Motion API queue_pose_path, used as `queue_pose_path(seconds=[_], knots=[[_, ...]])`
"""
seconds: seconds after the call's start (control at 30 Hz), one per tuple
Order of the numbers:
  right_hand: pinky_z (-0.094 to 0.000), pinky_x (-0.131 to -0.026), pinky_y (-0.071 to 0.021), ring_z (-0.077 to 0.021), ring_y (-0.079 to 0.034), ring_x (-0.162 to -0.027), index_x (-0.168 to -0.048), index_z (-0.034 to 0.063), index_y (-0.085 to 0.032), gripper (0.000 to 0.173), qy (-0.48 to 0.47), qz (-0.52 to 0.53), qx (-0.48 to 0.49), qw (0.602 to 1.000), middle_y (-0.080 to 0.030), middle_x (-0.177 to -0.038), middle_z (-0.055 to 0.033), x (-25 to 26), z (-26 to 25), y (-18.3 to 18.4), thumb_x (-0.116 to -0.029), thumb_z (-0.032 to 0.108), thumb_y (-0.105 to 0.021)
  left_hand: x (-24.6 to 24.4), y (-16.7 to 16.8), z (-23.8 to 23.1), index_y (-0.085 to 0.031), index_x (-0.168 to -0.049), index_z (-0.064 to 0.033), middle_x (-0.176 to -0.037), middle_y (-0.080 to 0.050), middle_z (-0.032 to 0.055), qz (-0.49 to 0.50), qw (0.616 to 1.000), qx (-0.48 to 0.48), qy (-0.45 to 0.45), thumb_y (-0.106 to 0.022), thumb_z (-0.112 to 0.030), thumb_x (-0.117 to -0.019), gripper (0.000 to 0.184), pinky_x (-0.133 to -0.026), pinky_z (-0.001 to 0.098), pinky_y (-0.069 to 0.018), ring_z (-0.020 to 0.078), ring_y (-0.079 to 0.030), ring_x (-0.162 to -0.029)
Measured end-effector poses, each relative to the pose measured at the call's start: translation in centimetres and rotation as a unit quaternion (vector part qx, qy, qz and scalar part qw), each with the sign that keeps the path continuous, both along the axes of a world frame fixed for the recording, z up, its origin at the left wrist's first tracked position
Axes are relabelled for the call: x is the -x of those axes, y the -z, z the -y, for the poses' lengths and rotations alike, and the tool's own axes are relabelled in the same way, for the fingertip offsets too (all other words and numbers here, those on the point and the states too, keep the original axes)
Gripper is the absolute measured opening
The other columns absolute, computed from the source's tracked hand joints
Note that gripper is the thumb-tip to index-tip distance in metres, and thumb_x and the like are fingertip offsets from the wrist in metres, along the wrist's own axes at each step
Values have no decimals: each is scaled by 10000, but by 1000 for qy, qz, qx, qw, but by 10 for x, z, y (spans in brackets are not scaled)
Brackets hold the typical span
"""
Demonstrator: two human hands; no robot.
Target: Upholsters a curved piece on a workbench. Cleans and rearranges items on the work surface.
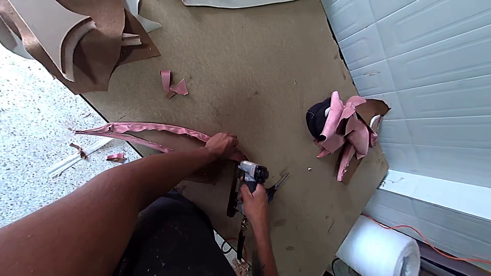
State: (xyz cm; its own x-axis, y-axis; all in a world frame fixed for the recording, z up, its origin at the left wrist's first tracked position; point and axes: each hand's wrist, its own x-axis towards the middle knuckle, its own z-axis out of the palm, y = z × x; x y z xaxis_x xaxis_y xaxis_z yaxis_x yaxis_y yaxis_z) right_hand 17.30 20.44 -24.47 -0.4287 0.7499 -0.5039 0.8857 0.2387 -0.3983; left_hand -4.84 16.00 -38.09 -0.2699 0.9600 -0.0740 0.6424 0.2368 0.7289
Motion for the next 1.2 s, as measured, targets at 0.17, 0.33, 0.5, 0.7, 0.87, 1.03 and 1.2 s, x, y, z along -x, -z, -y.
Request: queue_pose_path(seconds=[0.17,0.33,0.5,0.7,0.87,1.03,1.2], knots=[[-533,-724,-601,-269,-697,-761,-1208,-13,-619,394,121,7,-99,988,-693,-890,-143,-114,1,16,-952,276,-698,-7,-6,1,-708,-1091,-219,-1124,-681,-37,-26,999,-11,17,-586,-484,-966,318,-920,415,-566,160,-650,-1093],[-581,-792,-587,-310,-702,-852,-1298,6,-597,456,210,22,-136,968,-694,-1023,-181,-215,2,35,-940,263,-715,-34,-8,-9,-649,-1302,-292,-1361,-605,-39,-111,987,-72,91,-733,-522,-834,528,-949,461,-506,223,-562,-1230],[-549,-791,-591,-269,-700,-853,-1290,37,-609,461,260,-7,-123,958,-696,-1012,-142,-230,8,46,-923,284,-737,-64,1,-25,-724,-1028,-195,-1168,-665,-16,-134,976,-106,134,-638,-437,-967,264,-935,415,-503,209,-588,-1160],[-523,-787,-600,-263,-700,-872,-1407,32,-513,638,268,-32,-59,961,-685,-1086,-152,-222,1,46,-890,295,-781,-66,8,-34,-698,-843,-124,-958,-648,26,-98,988,-71,94,-502,-372,-1074,391,-898,371,-534,216,-614,-992],[-477,-665,-608,-222,-690,-716,-1453,43,-465,623,246,-32,3,969,-705,-990,-110,-209,-13,47,-930,276,-709,-53,9,-59,-659,-779,-73,-919,-659,68,-78,985,-62,142,-521,-318,-1061,398,-822,419,-572,227,-672,-904],[-392,-503,-575,-183,-626,-501,-1127,69,-664,289,223,-61,33,972,-639,-629,-31,-178,-25,33,-980,318,-653,-39,12,-79,-626,-748,-77,-909,-648,72,-64,975,-60,205,-489,-289,-1063,403,-702,461,-564,234,-668,-795],[-381,-494,-572,-189,-624,-499,-1105,87,-722,252,170,-136,73,973,-640,-620,-36,-120,-24,17,-966,264,-608,-39,18,-77,-661,-770,-102,-932,-659,38,-92,978,-85,169,-539,-250,-1027,321,-833,418,-557,218,-653,-938]])
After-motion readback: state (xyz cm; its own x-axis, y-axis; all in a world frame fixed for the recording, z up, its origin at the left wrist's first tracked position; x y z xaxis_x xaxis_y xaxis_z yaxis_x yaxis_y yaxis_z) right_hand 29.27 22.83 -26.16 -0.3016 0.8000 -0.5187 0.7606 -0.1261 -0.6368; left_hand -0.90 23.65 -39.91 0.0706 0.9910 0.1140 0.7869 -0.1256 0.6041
